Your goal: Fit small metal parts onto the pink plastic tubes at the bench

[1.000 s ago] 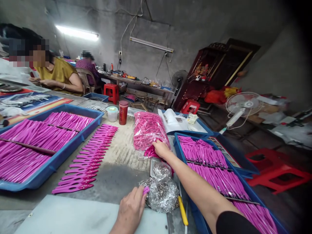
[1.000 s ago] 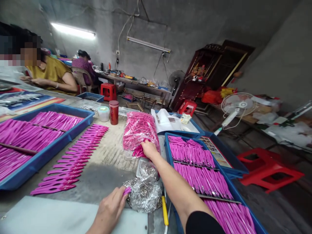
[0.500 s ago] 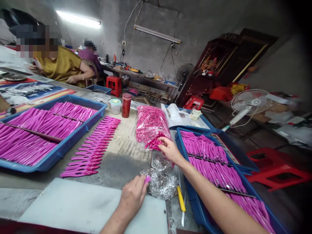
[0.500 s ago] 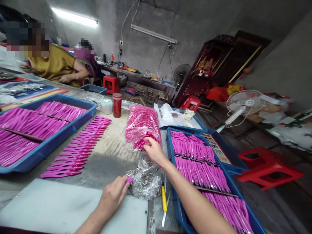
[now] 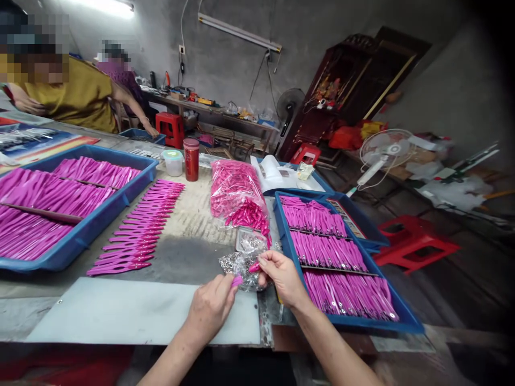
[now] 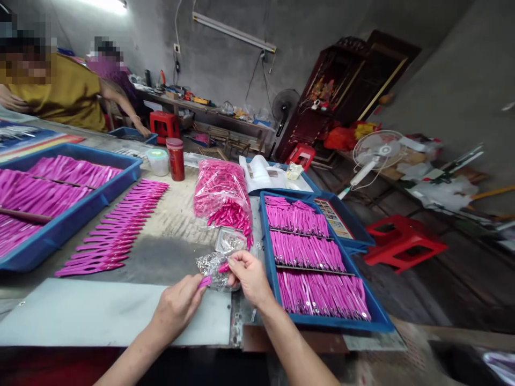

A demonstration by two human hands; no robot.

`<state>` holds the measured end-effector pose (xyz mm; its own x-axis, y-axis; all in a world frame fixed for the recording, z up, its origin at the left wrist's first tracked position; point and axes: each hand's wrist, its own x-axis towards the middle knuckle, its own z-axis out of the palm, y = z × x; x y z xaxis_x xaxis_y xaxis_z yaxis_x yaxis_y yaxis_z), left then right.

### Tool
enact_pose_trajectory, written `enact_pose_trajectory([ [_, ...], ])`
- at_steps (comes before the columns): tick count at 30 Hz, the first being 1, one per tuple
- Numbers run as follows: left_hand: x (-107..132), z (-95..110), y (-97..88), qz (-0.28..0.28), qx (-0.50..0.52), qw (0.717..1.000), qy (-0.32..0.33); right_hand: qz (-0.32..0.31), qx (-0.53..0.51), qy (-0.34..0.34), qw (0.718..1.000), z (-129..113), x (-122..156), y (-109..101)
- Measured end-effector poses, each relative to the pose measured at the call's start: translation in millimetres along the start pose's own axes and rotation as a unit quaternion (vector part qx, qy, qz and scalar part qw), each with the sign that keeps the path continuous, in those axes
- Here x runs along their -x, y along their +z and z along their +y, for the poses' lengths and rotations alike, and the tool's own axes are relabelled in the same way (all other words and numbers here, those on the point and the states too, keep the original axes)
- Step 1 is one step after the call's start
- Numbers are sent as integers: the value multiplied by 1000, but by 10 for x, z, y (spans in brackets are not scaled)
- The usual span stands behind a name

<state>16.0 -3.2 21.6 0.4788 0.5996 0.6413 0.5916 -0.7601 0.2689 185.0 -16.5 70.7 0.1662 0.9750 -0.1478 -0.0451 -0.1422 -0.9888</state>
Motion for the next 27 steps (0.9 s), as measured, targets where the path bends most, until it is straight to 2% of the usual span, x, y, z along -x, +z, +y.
enact_pose_trajectory([
  [4, 20, 77, -56, -23, 2, 1000, 5, 9, -22, -3, 1000, 101, 129, 20],
  [9, 33, 127, -94, -18, -17, 999, 20, 11, -25, -8, 1000, 154, 220, 46],
  [27, 84, 205, -88, -62, -30, 997, 22, 25, -47, 6, 999, 271, 343, 69],
])
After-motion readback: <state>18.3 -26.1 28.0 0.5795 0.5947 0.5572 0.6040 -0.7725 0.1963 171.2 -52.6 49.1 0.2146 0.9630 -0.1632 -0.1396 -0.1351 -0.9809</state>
